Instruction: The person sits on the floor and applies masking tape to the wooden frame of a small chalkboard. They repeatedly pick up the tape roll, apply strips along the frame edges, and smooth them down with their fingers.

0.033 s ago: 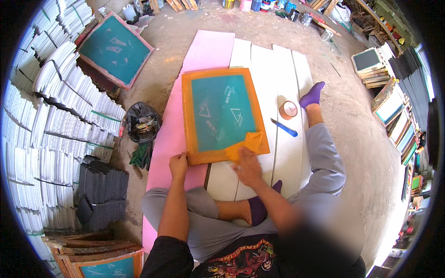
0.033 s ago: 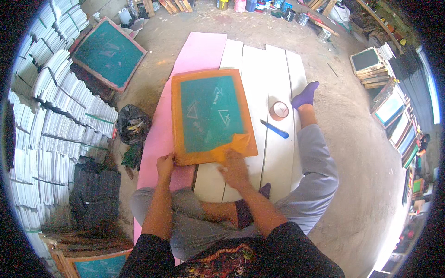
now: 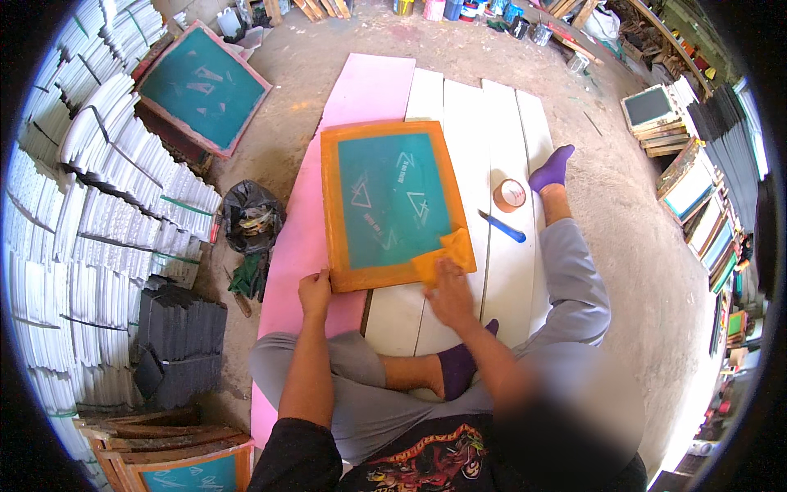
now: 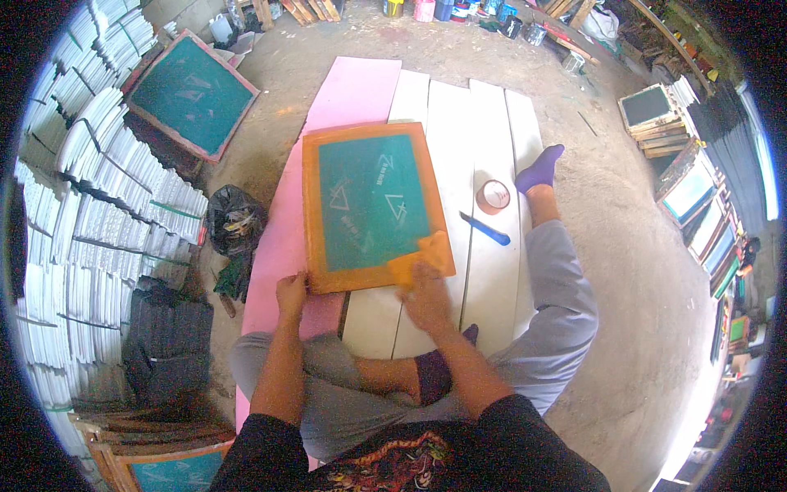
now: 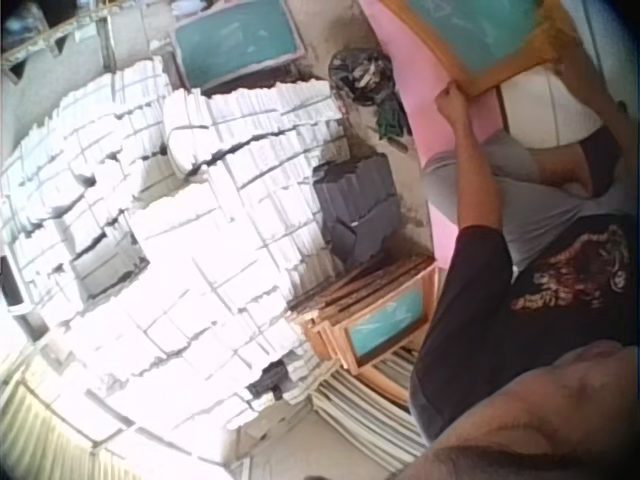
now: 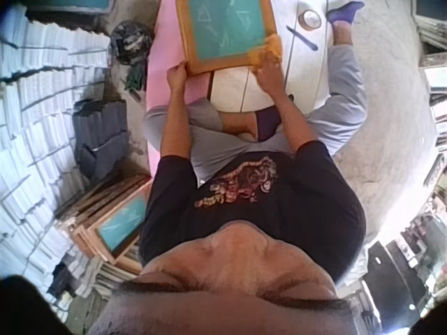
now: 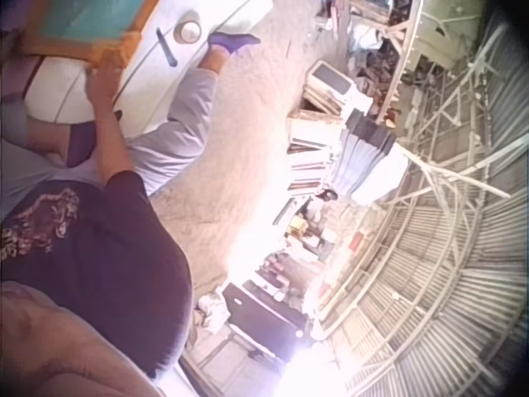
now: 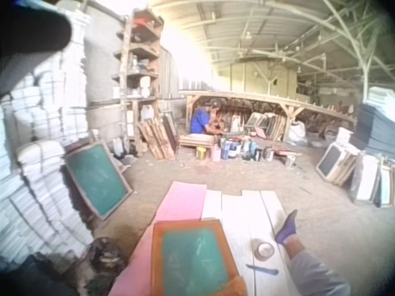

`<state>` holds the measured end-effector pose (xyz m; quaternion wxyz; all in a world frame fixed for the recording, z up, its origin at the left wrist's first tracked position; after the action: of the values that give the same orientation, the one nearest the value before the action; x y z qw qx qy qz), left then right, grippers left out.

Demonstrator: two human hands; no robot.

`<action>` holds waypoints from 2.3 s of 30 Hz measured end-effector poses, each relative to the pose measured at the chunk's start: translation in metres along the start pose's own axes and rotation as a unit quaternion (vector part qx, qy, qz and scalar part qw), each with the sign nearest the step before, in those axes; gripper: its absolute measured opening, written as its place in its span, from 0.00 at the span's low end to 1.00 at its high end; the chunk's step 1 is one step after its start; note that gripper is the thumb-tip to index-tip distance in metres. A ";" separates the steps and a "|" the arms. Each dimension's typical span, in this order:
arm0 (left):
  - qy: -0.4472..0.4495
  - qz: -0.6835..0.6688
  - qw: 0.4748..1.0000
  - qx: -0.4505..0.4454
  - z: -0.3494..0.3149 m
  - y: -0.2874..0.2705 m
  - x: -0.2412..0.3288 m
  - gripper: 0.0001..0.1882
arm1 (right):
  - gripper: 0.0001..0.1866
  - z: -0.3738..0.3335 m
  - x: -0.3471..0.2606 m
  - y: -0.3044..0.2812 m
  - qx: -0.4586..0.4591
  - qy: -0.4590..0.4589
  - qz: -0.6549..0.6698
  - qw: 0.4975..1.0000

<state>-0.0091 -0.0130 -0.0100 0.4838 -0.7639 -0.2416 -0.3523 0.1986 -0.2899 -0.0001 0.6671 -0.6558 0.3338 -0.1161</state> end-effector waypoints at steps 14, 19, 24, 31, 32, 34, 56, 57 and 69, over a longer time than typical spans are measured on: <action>-0.089 -0.135 0.987 -0.006 0.015 0.013 -0.034 0.30 | 0.52 -0.019 -0.015 0.001 -0.013 0.002 -0.077 0.997; -0.163 -0.223 0.960 -0.049 0.008 0.010 -0.016 0.35 | 0.52 -0.002 -0.104 0.019 -0.022 -0.121 -0.058 0.991; -0.160 -0.159 0.974 -0.032 0.008 0.008 -0.012 0.41 | 0.47 0.052 -0.193 0.031 0.013 -0.216 0.010 0.976; -0.169 -0.123 0.976 -0.063 0.015 0.008 -0.010 0.44 | 0.41 0.033 -0.208 0.023 -0.071 -0.173 -0.017 0.982; -0.153 -0.123 0.978 -0.076 0.013 0.006 -0.006 0.45 | 0.40 0.022 -0.205 0.022 -0.085 -0.171 -0.011 0.982; -0.183 -0.114 0.974 -0.069 0.009 0.001 0.003 0.45 | 0.39 0.028 -0.202 0.023 -0.085 -0.168 -0.026 0.982; -0.186 -0.107 0.975 -0.055 0.007 -0.005 0.016 0.48 | 0.44 0.011 -0.115 0.012 -0.144 -0.093 0.015 0.985; -0.156 -0.075 0.984 -0.045 0.005 -0.007 0.021 0.43 | 0.44 0.004 -0.087 0.004 -0.119 -0.060 -0.014 0.991; 0.091 0.094 0.991 0.016 -0.011 0.025 0.011 0.25 | 0.44 -0.014 -0.081 0.006 -0.005 -0.118 0.001 0.993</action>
<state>0.0121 -0.0333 -0.0131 0.5468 -0.7401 -0.1294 -0.3695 0.1279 -0.2530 0.0192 0.6986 -0.6680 0.2540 -0.0353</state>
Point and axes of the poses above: each hand's wrist, its own z-axis towards the middle knuckle, its own y-axis out of the palm, x = y × z, the point moved 4 cm from there along z, towards the middle knuckle, and after that the axes turned 3 degrees about -z, right-handed, at the moved point
